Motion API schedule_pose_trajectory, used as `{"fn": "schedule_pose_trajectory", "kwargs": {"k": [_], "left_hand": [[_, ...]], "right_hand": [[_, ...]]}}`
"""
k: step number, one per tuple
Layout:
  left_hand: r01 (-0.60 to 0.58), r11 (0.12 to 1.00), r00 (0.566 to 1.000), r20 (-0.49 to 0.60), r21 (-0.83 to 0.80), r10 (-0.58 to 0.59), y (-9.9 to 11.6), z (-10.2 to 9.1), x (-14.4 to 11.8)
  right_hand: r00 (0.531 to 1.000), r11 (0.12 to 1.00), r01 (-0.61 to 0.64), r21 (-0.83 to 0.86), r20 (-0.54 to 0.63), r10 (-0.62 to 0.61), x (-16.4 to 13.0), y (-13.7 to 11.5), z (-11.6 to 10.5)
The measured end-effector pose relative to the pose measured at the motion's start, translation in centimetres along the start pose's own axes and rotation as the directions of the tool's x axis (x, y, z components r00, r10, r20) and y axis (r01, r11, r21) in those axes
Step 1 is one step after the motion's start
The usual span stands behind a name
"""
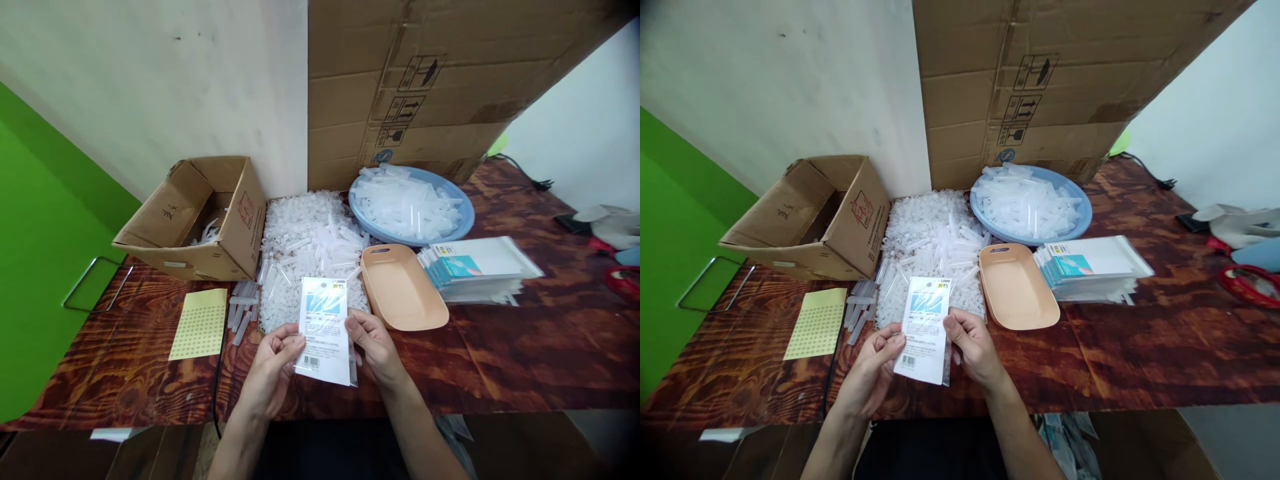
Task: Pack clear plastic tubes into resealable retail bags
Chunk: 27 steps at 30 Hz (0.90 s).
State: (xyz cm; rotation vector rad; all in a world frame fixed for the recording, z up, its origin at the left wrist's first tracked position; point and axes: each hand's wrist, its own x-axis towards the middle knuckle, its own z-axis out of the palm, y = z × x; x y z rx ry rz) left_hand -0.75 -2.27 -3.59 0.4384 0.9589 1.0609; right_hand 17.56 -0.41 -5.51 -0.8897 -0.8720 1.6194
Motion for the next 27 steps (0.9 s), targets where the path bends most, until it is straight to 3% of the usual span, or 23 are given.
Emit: {"fn": "schedule_pose_trajectory", "kwargs": {"k": [2, 4, 7, 9, 12, 14, 21, 27], "left_hand": [[0.072, 0.996, 0.997, 0.041, -0.060, -0.070, -0.2, 0.1, 0.0], [0.069, 0.993, 0.997, 0.031, -0.101, -0.066, -0.3, 0.1, 0.0], [-0.054, 0.996, 0.997, -0.055, -0.066, 0.050, -0.7, 0.4, 0.0], [-0.136, 0.991, 0.986, -0.092, 0.011, 0.137, -0.9, 0.6, 0.0], [-0.192, 0.977, 0.976, -0.084, 0.098, 0.200, -1.2, 0.7, 0.0], [-0.199, 0.973, 0.976, -0.068, 0.119, 0.208, -1.5, 0.7, 0.0], [-0.184, 0.973, 0.979, -0.057, 0.138, 0.193, -1.4, 0.1, -0.2], [-0.142, 0.986, 0.989, -0.024, 0.085, 0.145, -1.1, -0.1, -0.5]], "right_hand": [[1.000, 1.000, 0.018, 0.018, -0.007, -0.018, 0.1, -0.3, -0.1], [0.999, 0.998, 0.032, 0.046, -0.017, -0.031, 0.1, -0.7, -0.1], [0.998, 0.999, 0.009, 0.038, 0.068, -0.011, -0.1, -1.2, 0.0], [0.994, 0.997, -0.028, -0.071, 0.101, 0.035, -0.5, -1.2, 0.3], [0.999, 0.952, -0.040, -0.303, -0.036, 0.030, -0.8, -1.1, 1.0], [0.996, 0.929, -0.025, -0.369, -0.093, -0.010, -0.7, -1.0, 1.4], [0.995, 0.995, -0.036, -0.089, -0.097, 0.028, -0.3, -0.9, 1.0], [0.992, 0.992, -0.097, 0.075, -0.077, 0.103, -0.3, -1.1, 0.6]]}}
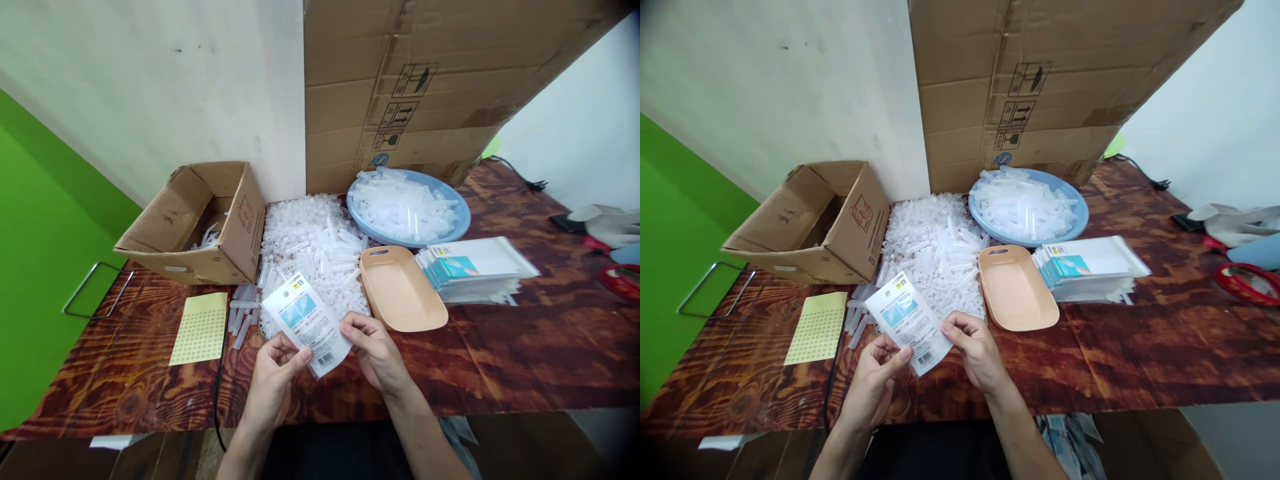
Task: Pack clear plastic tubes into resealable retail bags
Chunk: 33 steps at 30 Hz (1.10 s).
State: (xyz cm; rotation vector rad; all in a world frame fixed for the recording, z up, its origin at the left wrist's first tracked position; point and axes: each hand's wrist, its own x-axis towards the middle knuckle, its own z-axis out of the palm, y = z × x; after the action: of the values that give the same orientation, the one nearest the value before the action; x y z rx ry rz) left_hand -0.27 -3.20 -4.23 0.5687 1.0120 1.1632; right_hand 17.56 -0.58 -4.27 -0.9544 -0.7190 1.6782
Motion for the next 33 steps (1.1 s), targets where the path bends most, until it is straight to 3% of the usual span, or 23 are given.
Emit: {"fn": "schedule_pose_trajectory", "kwargs": {"k": [6, 9, 12, 15, 17, 21, 24, 26, 28, 33], "left_hand": [[0.026, 0.999, 0.997, 0.068, 0.020, -0.027, 0.1, -0.4, 0.0], [0.015, 0.998, 0.999, 0.046, 0.054, -0.017, 0.0, -0.6, 0.2], [-0.027, 0.995, 1.000, -0.003, 0.100, 0.027, -0.3, -0.9, 0.4], [-0.056, 0.987, 0.998, -0.024, 0.148, 0.060, -0.6, -0.9, 0.5], [-0.062, 0.984, 0.998, -0.017, 0.170, 0.066, -0.7, -0.8, 0.5], [-0.051, 0.984, 0.999, 0.021, 0.172, 0.048, -0.5, -1.0, 0.0], [-0.021, 0.990, 0.999, 0.039, 0.142, 0.016, -0.2, -1.7, -0.5], [-0.001, 0.991, 0.999, 0.040, 0.131, -0.004, 0.0, -2.3, -0.8], [0.005, 0.992, 0.999, 0.038, 0.125, -0.010, 0.0, -2.8, -0.9], [-0.005, 0.992, 0.993, 0.115, 0.124, -0.009, -0.8, -2.4, -0.7]], "right_hand": [[0.998, 0.993, -0.056, 0.105, -0.034, 0.060, 0.2, -0.2, -0.3], [0.998, 0.998, 0.006, 0.063, -0.070, -0.001, 0.3, 0.1, -0.8], [0.996, 0.989, 0.077, -0.125, -0.038, -0.083, 0.1, 0.7, -0.6], [0.982, 0.910, 0.148, -0.388, -0.049, -0.180, -0.4, 1.4, 0.5], [0.975, 0.884, 0.152, -0.441, -0.081, -0.208, -0.6, 1.9, 1.2], [0.982, 0.955, 0.142, -0.261, -0.082, -0.169, -0.5, 2.4, 1.0], [0.971, 0.986, 0.153, -0.061, -0.177, -0.161, -0.2, 1.8, -0.6], [0.962, 0.987, 0.160, -0.020, -0.223, -0.160, -0.3, 0.9, -1.9], [0.967, 0.983, 0.176, -0.045, -0.181, -0.181, -0.7, 0.0, -2.9], [0.985, 0.950, 0.169, -0.262, 0.080, -0.154, -2.6, -0.3, -3.3]]}}
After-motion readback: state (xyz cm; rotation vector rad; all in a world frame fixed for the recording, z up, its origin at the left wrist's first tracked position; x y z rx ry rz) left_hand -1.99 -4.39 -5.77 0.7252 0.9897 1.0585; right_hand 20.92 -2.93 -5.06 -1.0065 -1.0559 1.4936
